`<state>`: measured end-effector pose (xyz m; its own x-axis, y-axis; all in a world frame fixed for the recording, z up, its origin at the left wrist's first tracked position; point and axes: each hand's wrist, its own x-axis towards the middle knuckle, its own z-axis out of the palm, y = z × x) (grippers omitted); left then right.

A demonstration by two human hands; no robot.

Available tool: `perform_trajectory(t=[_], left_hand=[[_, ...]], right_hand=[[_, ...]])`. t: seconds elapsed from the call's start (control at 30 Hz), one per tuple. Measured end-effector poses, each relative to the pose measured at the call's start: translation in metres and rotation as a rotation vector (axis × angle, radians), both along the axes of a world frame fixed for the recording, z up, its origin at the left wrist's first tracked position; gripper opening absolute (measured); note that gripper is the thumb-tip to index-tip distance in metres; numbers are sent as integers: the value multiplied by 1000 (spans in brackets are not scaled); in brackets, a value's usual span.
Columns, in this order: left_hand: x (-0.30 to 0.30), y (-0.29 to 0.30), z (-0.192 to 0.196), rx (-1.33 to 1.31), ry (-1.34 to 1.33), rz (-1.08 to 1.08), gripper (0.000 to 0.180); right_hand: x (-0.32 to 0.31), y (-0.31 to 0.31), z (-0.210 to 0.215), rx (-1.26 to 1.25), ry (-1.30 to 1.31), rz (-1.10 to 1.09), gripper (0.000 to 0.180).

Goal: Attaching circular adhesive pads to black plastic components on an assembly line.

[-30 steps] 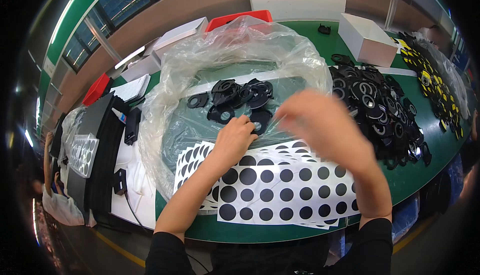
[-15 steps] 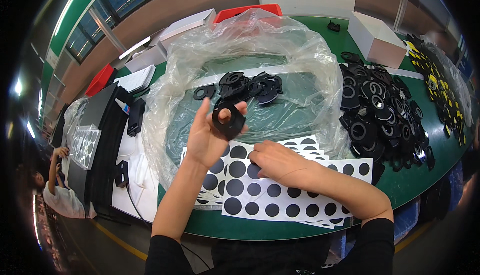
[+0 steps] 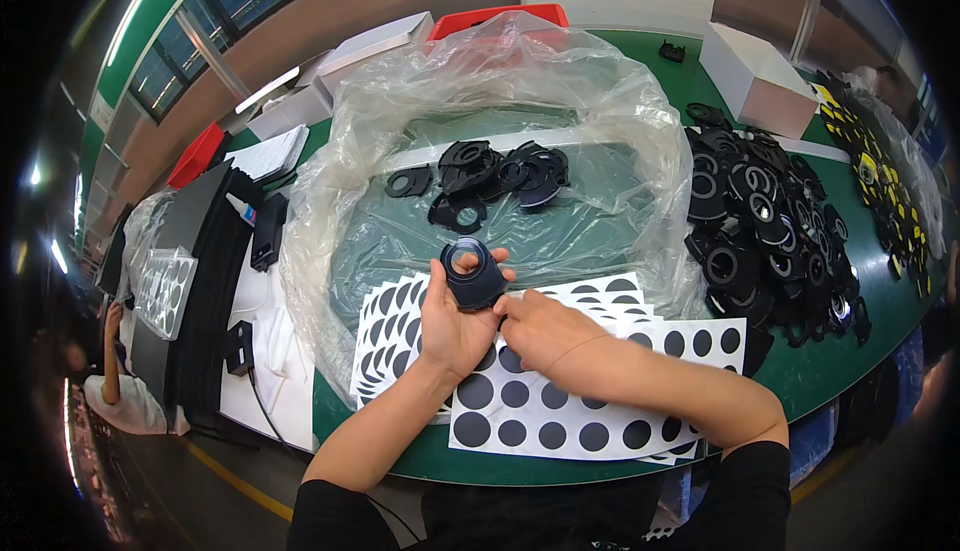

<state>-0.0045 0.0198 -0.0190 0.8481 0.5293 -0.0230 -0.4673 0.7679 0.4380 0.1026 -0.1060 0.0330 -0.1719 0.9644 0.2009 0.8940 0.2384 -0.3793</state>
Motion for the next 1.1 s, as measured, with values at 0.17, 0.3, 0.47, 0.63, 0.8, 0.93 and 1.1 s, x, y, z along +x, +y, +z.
perform_trajectory(t=[0.17,0.3,0.47,0.63,0.8,0.93,1.1], left_hand=[[-1,3,-4,16,19,11,47],[1,0,1,48,43,1,48],[-3,-6,12,107,147,-75,52],[-4,-1,10,311,111,-212,63],[-1,-8,17,300,200,-167,62],[-2,-8,17,294,221,-149,60],[-2,-7,18,290,225,-153,60]], right_hand=[[-40,-17,6,-21,-417,-3,7],[-51,-30,25,28,-456,95,10],[-11,-16,72,122,358,253,23],[19,27,23,204,1018,-158,17],[27,31,0,53,1248,-289,14],[27,33,-1,53,1241,-268,15],[31,35,-5,55,1200,-271,15]])
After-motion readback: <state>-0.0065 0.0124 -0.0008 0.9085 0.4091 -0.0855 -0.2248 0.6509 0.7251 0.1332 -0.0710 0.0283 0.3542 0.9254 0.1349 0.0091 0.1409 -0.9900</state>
